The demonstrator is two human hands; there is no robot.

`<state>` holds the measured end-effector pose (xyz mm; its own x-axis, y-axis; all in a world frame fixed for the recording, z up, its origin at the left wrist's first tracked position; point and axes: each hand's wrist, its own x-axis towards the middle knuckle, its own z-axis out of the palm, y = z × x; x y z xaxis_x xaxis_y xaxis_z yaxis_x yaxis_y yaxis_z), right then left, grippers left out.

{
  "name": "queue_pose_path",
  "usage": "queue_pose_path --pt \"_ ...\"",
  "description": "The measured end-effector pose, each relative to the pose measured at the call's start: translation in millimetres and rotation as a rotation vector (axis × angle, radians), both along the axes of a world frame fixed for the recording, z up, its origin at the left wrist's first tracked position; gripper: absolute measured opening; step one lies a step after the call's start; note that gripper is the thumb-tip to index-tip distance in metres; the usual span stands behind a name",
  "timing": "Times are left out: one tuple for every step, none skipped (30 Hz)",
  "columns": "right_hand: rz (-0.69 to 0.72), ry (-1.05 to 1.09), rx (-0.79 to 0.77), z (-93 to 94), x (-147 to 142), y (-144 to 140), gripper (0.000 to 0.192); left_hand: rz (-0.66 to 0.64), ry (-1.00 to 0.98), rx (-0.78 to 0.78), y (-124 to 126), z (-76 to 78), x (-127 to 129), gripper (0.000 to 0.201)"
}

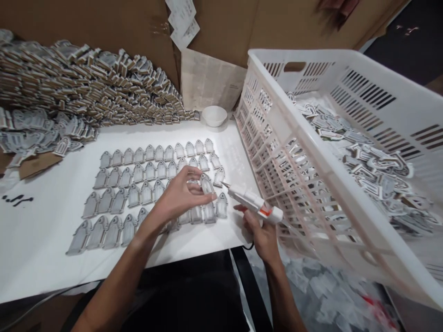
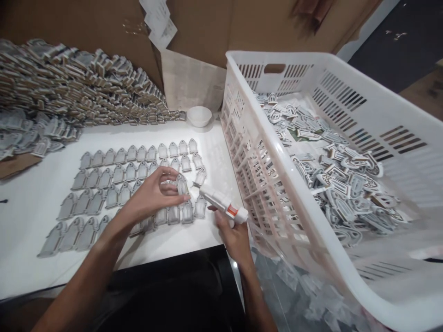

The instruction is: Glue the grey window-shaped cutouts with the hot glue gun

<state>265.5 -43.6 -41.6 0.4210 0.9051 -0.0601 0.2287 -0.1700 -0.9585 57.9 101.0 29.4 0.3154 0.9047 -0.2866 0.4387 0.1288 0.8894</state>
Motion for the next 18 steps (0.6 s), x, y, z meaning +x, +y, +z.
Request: queue_pose_path --pt "0.049 0.03 0.003 3.8 -1 -3 0.049 0.026 -0.088 -0.062 -6 1.0 -3 0.076" --pt "0.104 0.058 -0.001 7.6 -2 -6 0.049 0.035 -0.142 -0.1 -13 2.0 -6 0.076" --pt "0.155 0.077 -0.016 11.3 -3 -8 0.048 0.034 -0.183 -0.124 -20 3.1 -9 0.076" --pt "0.192 0.083 -0.04 14.9 -4 -10 0.048 0.028 -0.218 -0.138 -26 4.1 -12 0.076" --pt "0.216 0.073 -0.068 18.1 -5 -12 0.049 0.024 -0.246 -0.14 -33 5.1 -15 0.074" --pt "0.224 0.046 -0.093 20.9 -6 -12 0.05 0.026 -0.262 -0.134 -39 6.0 -18 0.072" --pt "0.232 0.017 -0.11 23.3 -8 -13 0.051 0.033 -0.264 -0.121 -44 6.7 -21 0.07" --pt "0.24 -0.008 -0.115 25.2 -9 -13 0.051 0.041 -0.254 -0.106 -49 7.2 -24 0.067" --pt "0.253 -0.028 -0.108 26.8 -10 -13 0.051 0.043 -0.236 -0.093 -53 7.6 -27 0.064" --pt "0.271 -0.043 -0.093 28.1 -12 -13 0.05 0.049 -0.215 -0.078 -57 7.9 -30 0.062" --pt "0.285 -0.056 -0.077 29.3 -14 -13 0.048 0.051 -0.2 -0.065 -60 8.0 -33 0.061" --pt "0.297 -0.071 -0.062 30.5 -16 -13 0.047 0.054 -0.191 -0.05 -63 8.1 -36 0.06" --pt "0.307 -0.092 -0.05 31.8 -17 -14 0.046 0.057 -0.185 -0.032 -65 8.1 -38 0.059" --pt "0.31 -0.116 -0.043 33.2 -19 -14 0.046 0.057 -0.181 -0.015 -67 8.1 -40 0.058" --pt "0.31 -0.142 -0.04 34.7 -21 -15 0.045 0.054 -0.179 0.001 -68 8.1 -42 0.057" --pt "0.307 -0.164 -0.04 36.3 -22 -16 0.045 0.049 -0.176 0.014 -70 8.1 -44 0.056" --pt "0.306 -0.183 -0.04 38.0 -24 -18 0.045 0.043 -0.173 0.024 -71 8.1 -45 0.055" --pt "0.304 -0.203 -0.04 39.6 -25 -19 0.045 0.039 -0.171 0.034 -72 8.1 -46 0.055"
